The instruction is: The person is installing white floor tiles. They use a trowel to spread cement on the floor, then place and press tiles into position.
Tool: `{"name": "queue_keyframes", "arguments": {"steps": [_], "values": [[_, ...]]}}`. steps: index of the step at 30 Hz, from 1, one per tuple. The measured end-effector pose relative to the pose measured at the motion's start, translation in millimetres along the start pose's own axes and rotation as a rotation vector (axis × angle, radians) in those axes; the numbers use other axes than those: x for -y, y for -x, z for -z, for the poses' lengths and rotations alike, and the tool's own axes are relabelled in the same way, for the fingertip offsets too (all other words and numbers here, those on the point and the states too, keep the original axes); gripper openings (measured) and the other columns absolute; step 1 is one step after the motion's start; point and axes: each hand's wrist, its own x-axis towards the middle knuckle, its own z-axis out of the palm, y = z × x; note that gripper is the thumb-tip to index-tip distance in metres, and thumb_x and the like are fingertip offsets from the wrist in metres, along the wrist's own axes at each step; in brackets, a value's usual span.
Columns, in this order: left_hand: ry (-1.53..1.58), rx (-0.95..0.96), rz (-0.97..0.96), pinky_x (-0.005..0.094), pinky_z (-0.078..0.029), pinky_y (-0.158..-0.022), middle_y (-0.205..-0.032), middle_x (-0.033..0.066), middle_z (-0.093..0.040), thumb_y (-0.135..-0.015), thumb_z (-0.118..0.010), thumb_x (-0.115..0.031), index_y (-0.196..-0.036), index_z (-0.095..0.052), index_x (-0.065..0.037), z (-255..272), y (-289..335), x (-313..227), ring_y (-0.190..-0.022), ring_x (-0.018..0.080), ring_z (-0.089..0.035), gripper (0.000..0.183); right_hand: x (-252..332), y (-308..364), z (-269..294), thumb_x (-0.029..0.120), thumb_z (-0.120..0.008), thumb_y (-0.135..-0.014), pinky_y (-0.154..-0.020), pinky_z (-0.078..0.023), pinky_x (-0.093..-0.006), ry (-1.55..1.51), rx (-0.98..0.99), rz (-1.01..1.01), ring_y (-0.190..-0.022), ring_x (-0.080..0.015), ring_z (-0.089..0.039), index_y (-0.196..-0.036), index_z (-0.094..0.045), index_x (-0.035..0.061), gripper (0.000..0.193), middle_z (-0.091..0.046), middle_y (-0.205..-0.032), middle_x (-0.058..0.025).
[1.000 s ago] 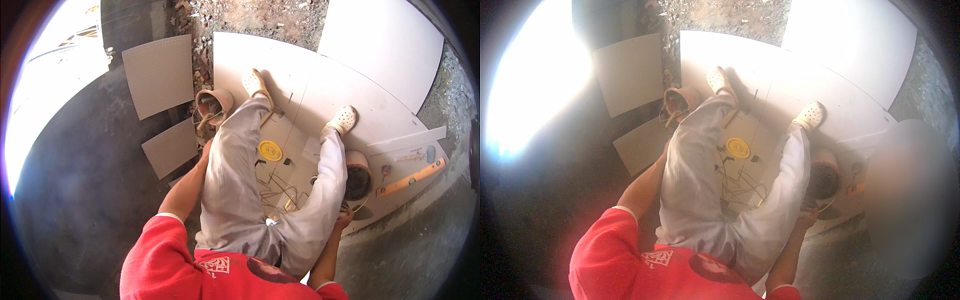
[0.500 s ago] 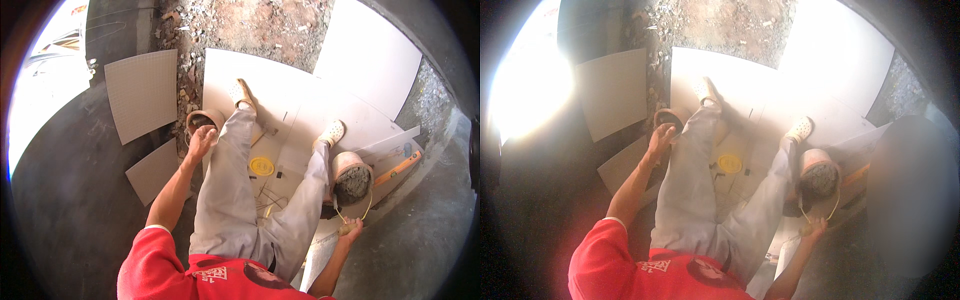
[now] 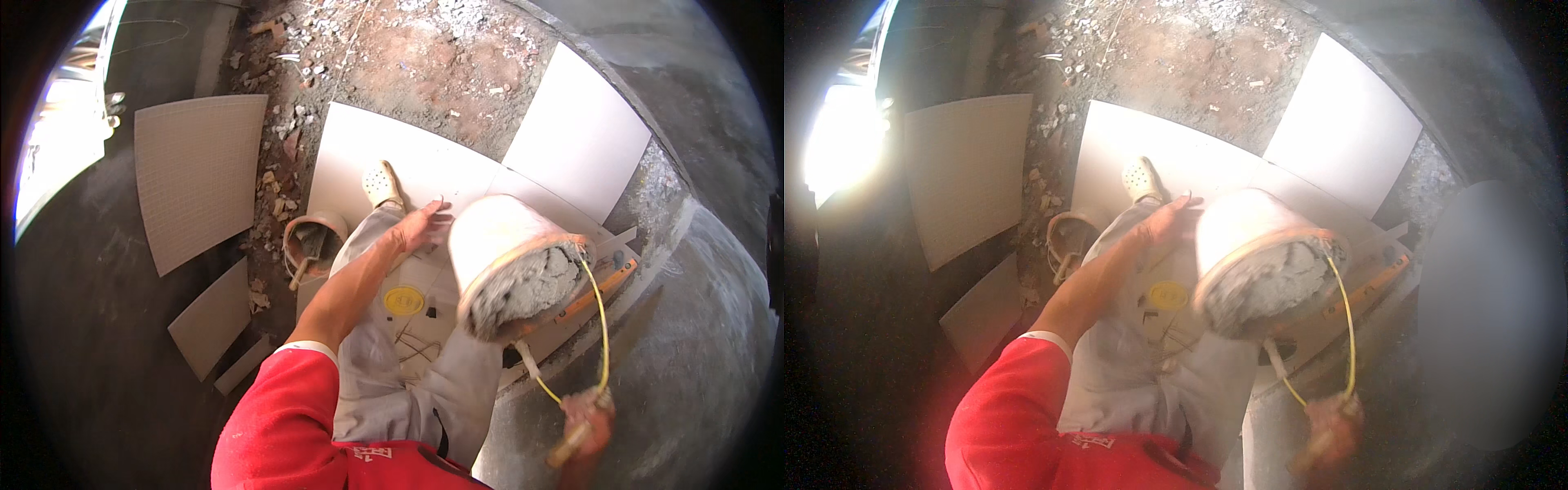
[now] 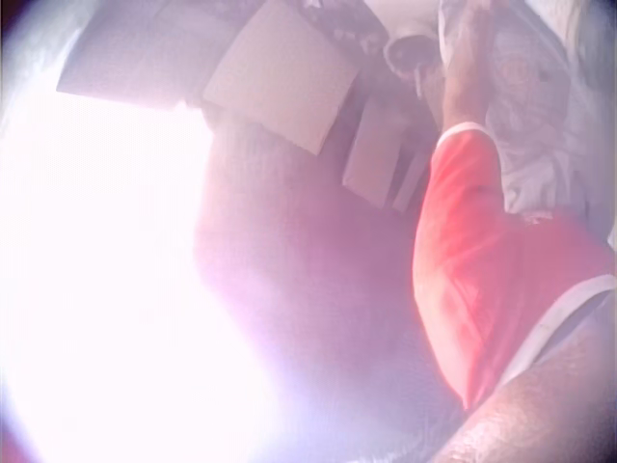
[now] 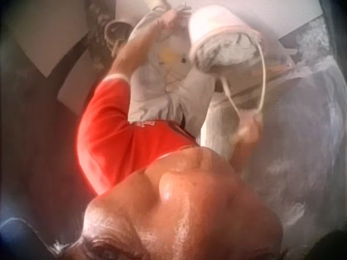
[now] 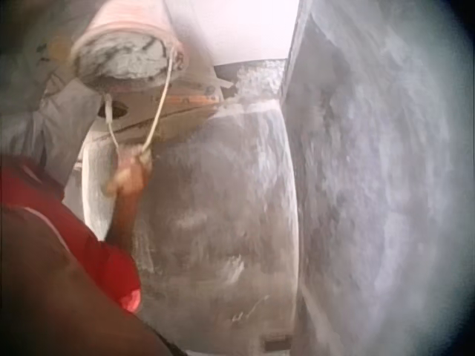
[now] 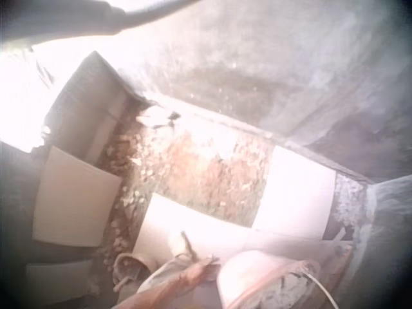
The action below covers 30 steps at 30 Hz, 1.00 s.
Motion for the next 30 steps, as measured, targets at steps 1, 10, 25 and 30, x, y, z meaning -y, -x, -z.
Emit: {"name": "queue_keyframes", "arguments": {"steps": [1,10,25,30], "values": [[0.208,0.147,0.062,0.0425,-0.051,-0.108,-0.15,0.0116,-0.058,-0.106,-0.053,-0.056,-0.151,-0.05,-0.002,-5.6,-6.9,1.8,-0.134,0.0278,-0.057,0.07,21.0,3.3,-10.1,0.017,-0.064,-0.088,-0.07,-0.049,-0.0397,0.028,0.12,0.035,-0.064,-0.0145,-0.049,-0.102,-0.054,0.0067,0.02,-0.049,-0.076,-0.0013],[0.585,0.343,-0.235,0.045,-0.05,-0.112,-0.155,0.0161,-0.052,-0.105,-0.04,-0.066,-0.158,-0.039,-0.004,52.6,19.6,-71.0,-0.137,0.0304,-0.055,0.082,82.5,-122.2,-142.4,0.019,-0.068,-0.09,-0.068,-0.047,-0.0342,0.396,0.318,0.211,-0.066,-0.0116,-0.049,-0.106,-0.058,0.0036,0.024,-0.051,-0.08,0.0001],[-0.345,-0.487,-0.946,0.0392,-0.056,-0.101,-0.139,0.0243,-0.062,-0.104,-0.03,-0.076,-0.153,-0.041,0.009,123.5,-129.7,-257.9,-0.122,0.0306,-0.065,0.098,-112.6,-553.8,-298.7,0.014,-0.07,-0.088,-0.06,-0.048,-0.0288,0.384,0.356,0.787,-0.062,-0.0095,-0.06,-0.093,-0.068,0.0001,0.015,-0.066,-0.073,-0.0032],[-0.626,-0.506,-1.135,0.0316,-0.049,-0.106,-0.145,0.0274,-0.058,-0.111,-0.037,-0.059,-0.159,-0.037,0.002,94.1,-129.6,-293.2,-0.126,0.0192,-0.061,0.078,-125.5,-623.3,-283.8,0.011,-0.069,-0.094,-0.058,-0.046,-0.028,0.088,0.311,0.707,-0.062,-0.0102,-0.055,-0.098,-0.066,0.0026,0.01,-0.061,-0.075,-0.0017]]}}
